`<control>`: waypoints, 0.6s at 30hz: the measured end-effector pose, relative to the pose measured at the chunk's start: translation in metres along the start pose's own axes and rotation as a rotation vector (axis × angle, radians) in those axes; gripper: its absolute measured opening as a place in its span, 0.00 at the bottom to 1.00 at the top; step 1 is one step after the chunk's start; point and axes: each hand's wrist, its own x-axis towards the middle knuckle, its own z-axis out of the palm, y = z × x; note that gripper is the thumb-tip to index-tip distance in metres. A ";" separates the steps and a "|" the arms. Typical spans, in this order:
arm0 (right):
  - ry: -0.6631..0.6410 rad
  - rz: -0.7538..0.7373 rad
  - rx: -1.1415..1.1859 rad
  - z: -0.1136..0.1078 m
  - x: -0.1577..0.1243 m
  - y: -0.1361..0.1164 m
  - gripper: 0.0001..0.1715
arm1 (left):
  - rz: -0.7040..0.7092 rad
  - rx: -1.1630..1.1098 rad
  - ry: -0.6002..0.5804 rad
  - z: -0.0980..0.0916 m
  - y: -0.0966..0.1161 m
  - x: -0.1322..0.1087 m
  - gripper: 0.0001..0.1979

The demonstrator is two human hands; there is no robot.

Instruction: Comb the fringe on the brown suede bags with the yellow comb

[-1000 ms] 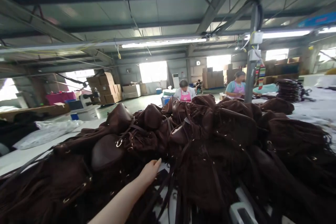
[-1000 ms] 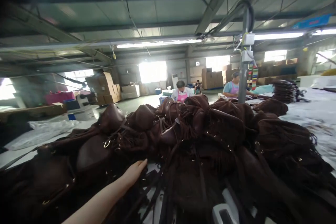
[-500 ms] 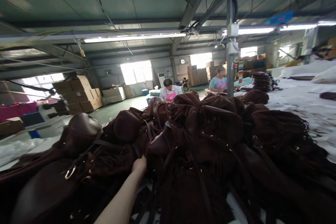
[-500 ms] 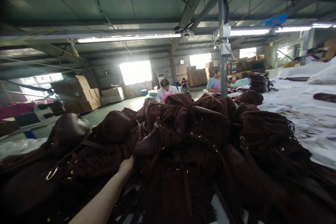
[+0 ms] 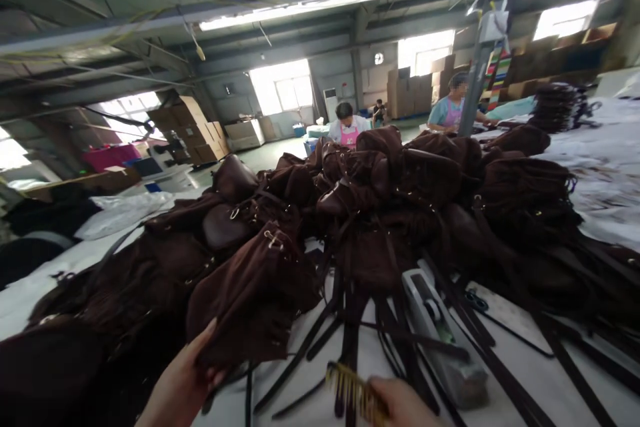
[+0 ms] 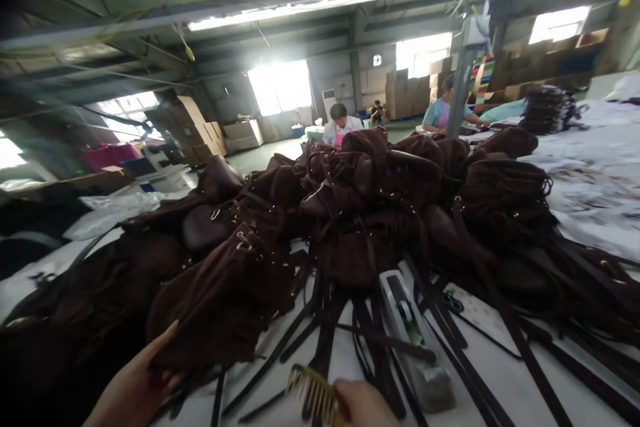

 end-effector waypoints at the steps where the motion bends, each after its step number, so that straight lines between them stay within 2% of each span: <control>1: 0.005 0.019 0.032 0.000 -0.001 -0.004 0.11 | -0.005 -0.064 0.059 -0.019 0.000 -0.011 0.07; 4: 0.059 0.028 0.145 -0.003 -0.005 -0.022 0.12 | -0.029 -0.204 0.144 -0.066 -0.010 -0.035 0.07; 6: 0.069 0.003 0.182 -0.005 -0.008 -0.034 0.13 | -0.038 -0.271 0.107 -0.089 -0.024 -0.045 0.04; 8: 0.061 -0.004 0.195 -0.006 -0.012 -0.043 0.13 | -0.055 -0.320 0.055 -0.104 -0.039 -0.054 0.05; 13: 0.058 0.041 0.157 0.001 -0.019 -0.049 0.13 | -0.087 -0.417 -0.077 -0.121 -0.065 -0.072 0.11; 18: 0.100 0.065 0.114 0.006 -0.017 -0.055 0.14 | -0.181 -0.508 -0.155 -0.129 -0.074 -0.083 0.19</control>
